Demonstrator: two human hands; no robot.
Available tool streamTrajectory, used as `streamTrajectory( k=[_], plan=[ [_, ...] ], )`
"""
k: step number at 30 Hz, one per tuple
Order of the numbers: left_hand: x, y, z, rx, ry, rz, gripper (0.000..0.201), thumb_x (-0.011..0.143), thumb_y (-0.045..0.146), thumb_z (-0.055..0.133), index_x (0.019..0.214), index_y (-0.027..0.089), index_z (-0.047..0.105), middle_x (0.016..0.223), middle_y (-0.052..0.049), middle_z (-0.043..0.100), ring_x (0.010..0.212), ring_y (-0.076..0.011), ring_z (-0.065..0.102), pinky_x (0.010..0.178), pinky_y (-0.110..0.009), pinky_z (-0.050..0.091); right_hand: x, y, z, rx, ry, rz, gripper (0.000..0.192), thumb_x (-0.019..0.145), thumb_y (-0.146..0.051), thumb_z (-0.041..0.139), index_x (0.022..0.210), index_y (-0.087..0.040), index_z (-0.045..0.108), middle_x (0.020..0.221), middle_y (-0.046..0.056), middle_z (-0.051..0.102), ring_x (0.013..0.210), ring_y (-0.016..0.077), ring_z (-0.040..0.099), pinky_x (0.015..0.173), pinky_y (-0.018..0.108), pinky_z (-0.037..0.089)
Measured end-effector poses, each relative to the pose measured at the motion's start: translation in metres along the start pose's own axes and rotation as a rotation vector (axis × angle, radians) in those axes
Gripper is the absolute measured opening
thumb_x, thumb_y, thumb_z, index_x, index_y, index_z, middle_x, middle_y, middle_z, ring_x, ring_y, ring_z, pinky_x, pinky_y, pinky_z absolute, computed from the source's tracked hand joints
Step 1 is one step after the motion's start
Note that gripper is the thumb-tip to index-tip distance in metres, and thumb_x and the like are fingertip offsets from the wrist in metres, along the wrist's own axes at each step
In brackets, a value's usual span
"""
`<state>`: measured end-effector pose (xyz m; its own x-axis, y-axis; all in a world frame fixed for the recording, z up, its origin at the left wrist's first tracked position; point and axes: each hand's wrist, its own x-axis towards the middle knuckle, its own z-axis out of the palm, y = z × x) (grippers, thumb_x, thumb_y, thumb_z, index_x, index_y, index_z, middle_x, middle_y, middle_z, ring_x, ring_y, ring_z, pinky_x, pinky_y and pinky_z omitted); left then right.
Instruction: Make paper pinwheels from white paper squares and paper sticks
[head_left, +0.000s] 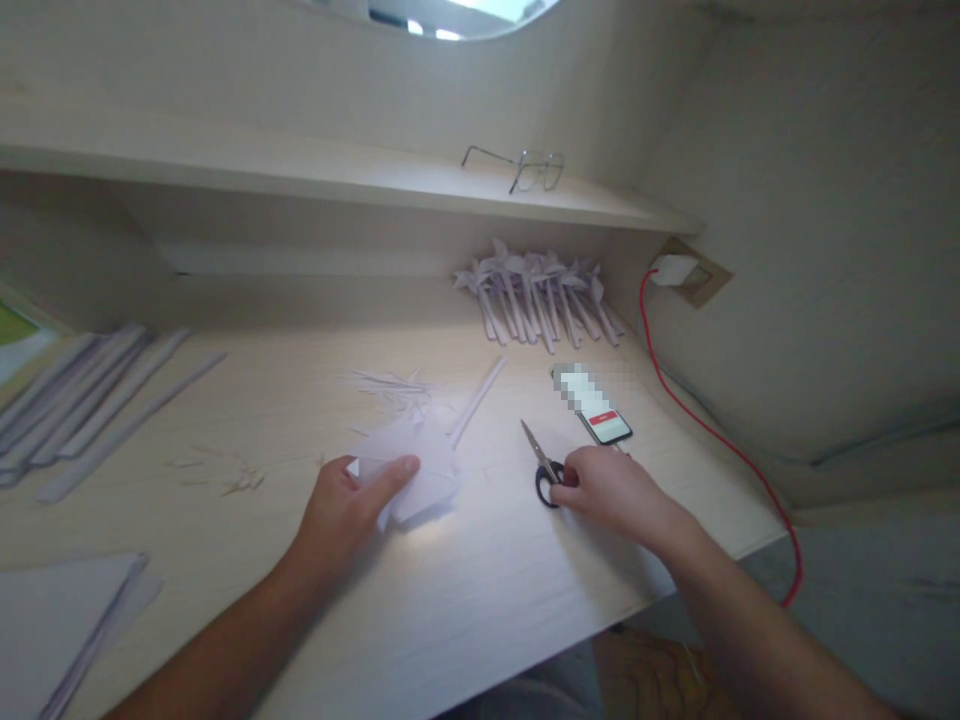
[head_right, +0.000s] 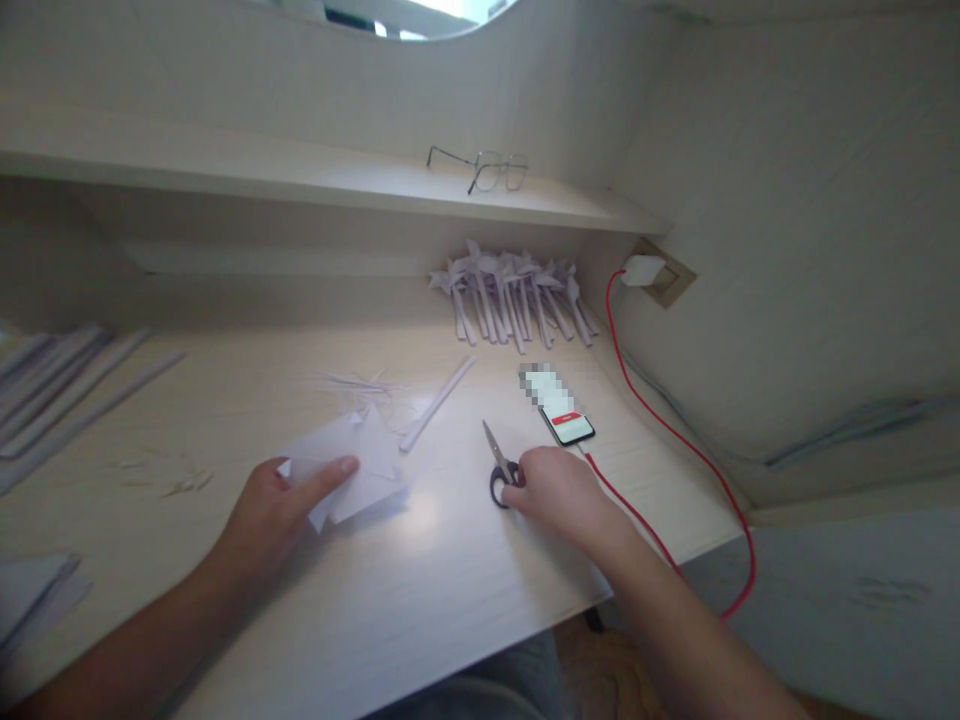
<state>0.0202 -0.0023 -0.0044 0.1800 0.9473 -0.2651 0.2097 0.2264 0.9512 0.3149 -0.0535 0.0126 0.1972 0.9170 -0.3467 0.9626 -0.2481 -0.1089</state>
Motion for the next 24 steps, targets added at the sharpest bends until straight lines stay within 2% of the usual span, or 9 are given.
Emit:
streamTrajectory(
  k=[5,14,17,19,22,24],
  plan=[
    [0.001,0.004,-0.006,0.066,0.077,-0.014,0.044,0.07,0.057,0.079,0.058,0.018,0.065,0.054,-0.003,0.064,0.047,-0.0178,0.056,0.044,-0.026,0.04,0.01,0.008,0.001,0.055,-0.014,0.026,0.017,0.077,-0.036,0.073,0.079,-0.019,0.073,0.075,0.007,0.073,0.063,0.0199,0.062,0.056,0.029,0.027],
    [0.006,0.011,-0.018,0.058,0.284,-0.05,0.04,0.066,0.054,0.083,0.06,0.02,0.063,0.053,-0.002,0.065,0.047,-0.0187,0.058,0.041,-0.026,0.039,0.009,0.021,0.003,0.205,-0.036,-0.015,0.017,0.078,-0.03,0.066,0.068,-0.018,0.065,0.066,0.004,0.066,0.061,0.0161,0.052,0.056,0.029,0.024],
    [0.008,0.008,-0.02,0.074,0.249,-0.059,0.038,0.067,0.054,0.082,0.063,0.02,0.067,0.06,-0.005,0.07,0.056,-0.0229,0.064,0.048,-0.029,0.047,0.009,0.026,0.006,0.312,-0.086,-0.029,0.012,0.077,-0.027,0.066,0.07,-0.018,0.062,0.065,0.0,0.06,0.061,0.0139,0.051,0.055,0.026,0.027],
    [0.011,0.006,-0.022,0.085,0.218,-0.054,0.036,0.069,0.054,0.08,0.063,0.02,0.068,0.064,-0.006,0.073,0.061,-0.0247,0.067,0.053,-0.03,0.051,0.01,0.025,0.007,0.386,-0.133,-0.051,0.017,0.076,-0.028,0.069,0.069,-0.018,0.058,0.063,-0.004,0.054,0.06,0.0119,0.047,0.054,0.024,0.029],
    [0.023,0.006,-0.028,0.092,0.164,-0.042,0.036,0.071,0.054,0.078,0.062,0.02,0.068,0.063,-0.006,0.072,0.059,-0.0231,0.065,0.053,-0.029,0.05,0.013,0.012,0.004,0.643,-0.22,-0.106,0.033,0.072,-0.037,0.078,0.063,-0.019,0.052,0.059,-0.007,0.044,0.056,0.0097,0.04,0.052,0.023,0.028],
    [0.035,0.011,-0.032,0.083,0.121,-0.043,0.036,0.071,0.055,0.079,0.065,0.02,0.07,0.061,-0.005,0.07,0.054,-0.0216,0.063,0.049,-0.028,0.047,0.017,-0.002,-0.004,0.843,-0.232,-0.18,0.029,0.069,-0.034,0.081,0.066,-0.018,0.058,0.061,-0.007,0.044,0.057,0.0095,0.039,0.053,0.023,0.029]
  ],
)
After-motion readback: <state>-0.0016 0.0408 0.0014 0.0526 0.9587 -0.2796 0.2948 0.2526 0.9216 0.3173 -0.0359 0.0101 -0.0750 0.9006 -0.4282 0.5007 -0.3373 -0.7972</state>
